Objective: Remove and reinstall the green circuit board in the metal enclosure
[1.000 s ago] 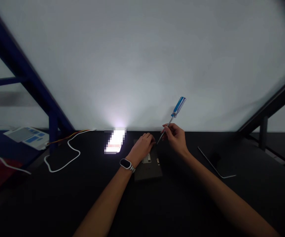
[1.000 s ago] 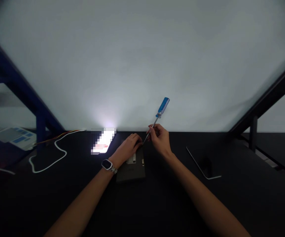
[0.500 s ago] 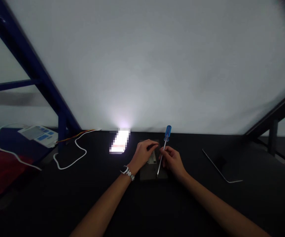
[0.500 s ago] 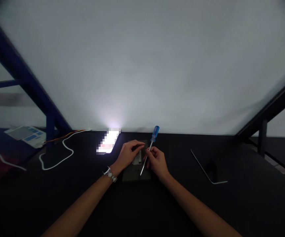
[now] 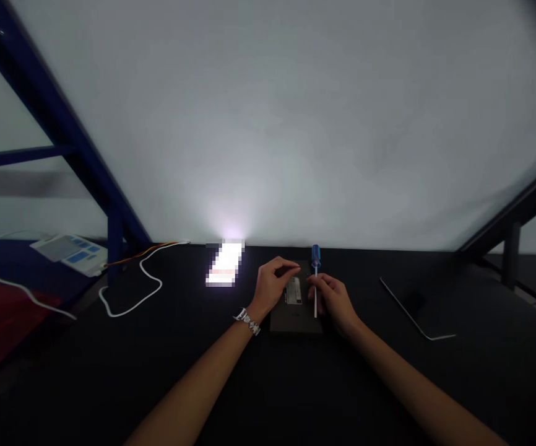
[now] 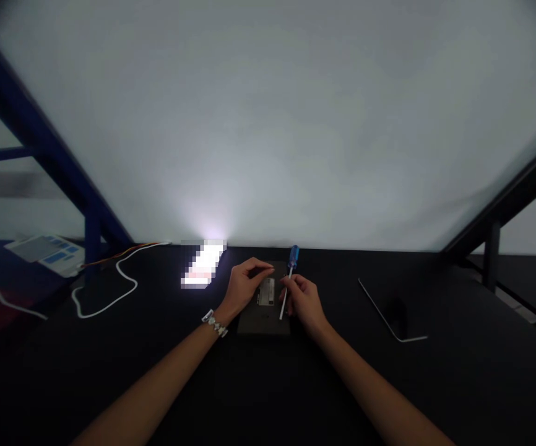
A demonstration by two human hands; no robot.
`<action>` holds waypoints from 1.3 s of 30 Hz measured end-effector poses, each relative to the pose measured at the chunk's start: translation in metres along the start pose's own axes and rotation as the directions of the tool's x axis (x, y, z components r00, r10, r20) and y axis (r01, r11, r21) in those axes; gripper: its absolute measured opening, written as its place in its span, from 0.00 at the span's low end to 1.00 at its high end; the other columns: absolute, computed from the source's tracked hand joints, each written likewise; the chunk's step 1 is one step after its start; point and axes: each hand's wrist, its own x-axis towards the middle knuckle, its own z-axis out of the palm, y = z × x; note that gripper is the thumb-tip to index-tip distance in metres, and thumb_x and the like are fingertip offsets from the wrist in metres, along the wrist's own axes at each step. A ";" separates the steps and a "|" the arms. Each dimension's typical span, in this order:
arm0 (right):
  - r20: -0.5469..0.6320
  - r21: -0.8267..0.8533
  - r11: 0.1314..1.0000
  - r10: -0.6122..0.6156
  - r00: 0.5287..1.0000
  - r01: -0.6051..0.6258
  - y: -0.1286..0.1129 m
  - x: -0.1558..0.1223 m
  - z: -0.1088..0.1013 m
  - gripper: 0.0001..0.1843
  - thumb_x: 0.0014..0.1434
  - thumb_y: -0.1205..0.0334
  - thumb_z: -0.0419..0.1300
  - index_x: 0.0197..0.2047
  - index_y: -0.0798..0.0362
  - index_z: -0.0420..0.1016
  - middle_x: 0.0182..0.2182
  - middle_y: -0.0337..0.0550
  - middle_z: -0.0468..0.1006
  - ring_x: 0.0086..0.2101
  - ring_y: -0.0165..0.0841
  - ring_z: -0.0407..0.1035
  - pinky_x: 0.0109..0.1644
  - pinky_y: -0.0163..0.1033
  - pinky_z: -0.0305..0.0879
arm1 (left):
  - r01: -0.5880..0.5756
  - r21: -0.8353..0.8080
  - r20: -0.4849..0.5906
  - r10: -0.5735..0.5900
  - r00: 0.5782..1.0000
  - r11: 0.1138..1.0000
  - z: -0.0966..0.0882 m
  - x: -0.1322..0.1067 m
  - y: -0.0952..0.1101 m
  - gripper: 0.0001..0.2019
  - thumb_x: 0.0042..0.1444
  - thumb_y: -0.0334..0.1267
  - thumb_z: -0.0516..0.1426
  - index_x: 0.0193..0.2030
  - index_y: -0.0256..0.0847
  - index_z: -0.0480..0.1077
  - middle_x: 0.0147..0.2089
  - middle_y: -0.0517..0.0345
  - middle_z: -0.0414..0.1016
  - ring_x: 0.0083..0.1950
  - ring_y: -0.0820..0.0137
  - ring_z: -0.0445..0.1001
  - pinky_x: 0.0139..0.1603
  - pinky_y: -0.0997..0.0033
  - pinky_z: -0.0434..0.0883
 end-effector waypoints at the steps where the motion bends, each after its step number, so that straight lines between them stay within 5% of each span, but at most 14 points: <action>1: 0.003 0.003 1.000 0.004 1.000 -0.004 0.000 0.000 0.000 0.17 0.53 0.47 0.62 0.33 0.54 0.70 0.19 0.34 0.73 0.10 0.22 0.56 0.12 0.29 0.46 | -0.003 -0.005 0.000 0.003 1.000 1.000 0.000 0.000 -0.001 0.06 0.56 0.40 0.62 0.35 0.40 0.77 0.35 0.56 0.78 0.37 0.69 0.75 0.40 0.69 0.71; 8: -0.032 0.031 0.999 -0.018 0.999 0.019 -0.001 -0.002 -0.001 0.22 0.53 0.44 0.61 0.41 0.55 0.71 0.19 0.35 0.73 0.11 0.24 0.58 0.12 0.30 0.50 | 0.035 -0.040 -0.054 -0.037 0.998 0.999 -0.001 -0.003 0.007 0.06 0.55 0.40 0.62 0.35 0.40 0.77 0.35 0.56 0.79 0.37 0.68 0.76 0.40 0.68 0.72; 14: -0.029 -0.058 0.998 -0.021 0.999 0.019 0.001 -0.001 -0.006 0.15 0.54 0.50 0.60 0.29 0.52 0.65 0.15 0.30 0.66 0.11 0.23 0.54 0.14 0.30 0.47 | 0.067 0.077 -0.073 -0.061 0.995 0.995 -0.024 -0.001 0.010 0.08 0.57 0.42 0.60 0.38 0.41 0.76 0.37 0.56 0.80 0.38 0.67 0.77 0.40 0.68 0.73; 18: -0.039 -0.294 0.954 -0.076 0.996 0.061 -0.004 -0.002 -0.015 0.14 0.55 0.54 0.58 0.24 0.51 0.61 0.15 0.30 0.61 0.15 0.25 0.55 0.18 0.31 0.50 | 0.053 0.195 -0.034 -0.047 0.998 0.979 -0.048 0.002 0.003 0.07 0.60 0.41 0.57 0.39 0.41 0.73 0.37 0.57 0.79 0.39 0.67 0.78 0.41 0.66 0.73; 23: 0.017 -0.690 0.711 -0.174 0.985 0.138 -0.015 -0.003 -0.026 0.12 0.55 0.57 0.55 0.23 0.52 0.64 0.19 0.35 0.68 0.22 0.29 0.62 0.25 0.33 0.53 | 0.048 0.465 0.035 -0.072 0.997 0.884 -0.064 0.004 -0.010 0.04 0.62 0.36 0.55 0.39 0.41 0.71 0.35 0.57 0.78 0.36 0.66 0.76 0.37 0.67 0.70; 29: -0.001 -0.933 0.358 -0.075 0.997 0.026 -0.024 -0.004 -0.031 0.12 0.53 0.55 0.57 0.22 0.50 0.68 0.21 0.39 0.73 0.24 0.32 0.65 0.27 0.35 0.49 | -0.032 0.625 0.071 -0.016 0.997 0.780 -0.065 0.003 -0.024 0.04 0.59 0.31 0.55 0.36 0.40 0.72 0.38 0.53 0.73 0.42 0.63 0.70 0.43 0.62 0.69; 34: -0.018 -0.974 0.227 -0.067 0.998 -0.002 -0.027 -0.007 -0.029 0.11 0.54 0.54 0.58 0.23 0.50 0.71 0.25 0.43 0.75 0.26 0.35 0.66 0.28 0.37 0.48 | -0.003 0.636 0.070 -0.055 0.996 0.771 -0.068 0.004 -0.023 0.04 0.58 0.32 0.56 0.35 0.40 0.74 0.38 0.53 0.71 0.43 0.61 0.69 0.44 0.60 0.69; 39: 0.005 -0.983 0.183 -0.055 0.998 0.015 -0.025 -0.007 -0.032 0.10 0.54 0.55 0.58 0.26 0.50 0.73 0.26 0.46 0.76 0.26 0.36 0.67 0.27 0.37 0.47 | 0.014 0.529 -0.009 -0.011 1.000 0.849 -0.057 0.000 -0.005 0.09 0.63 0.35 0.53 0.47 0.39 0.71 0.46 0.49 0.71 0.50 0.61 0.71 0.53 0.57 0.69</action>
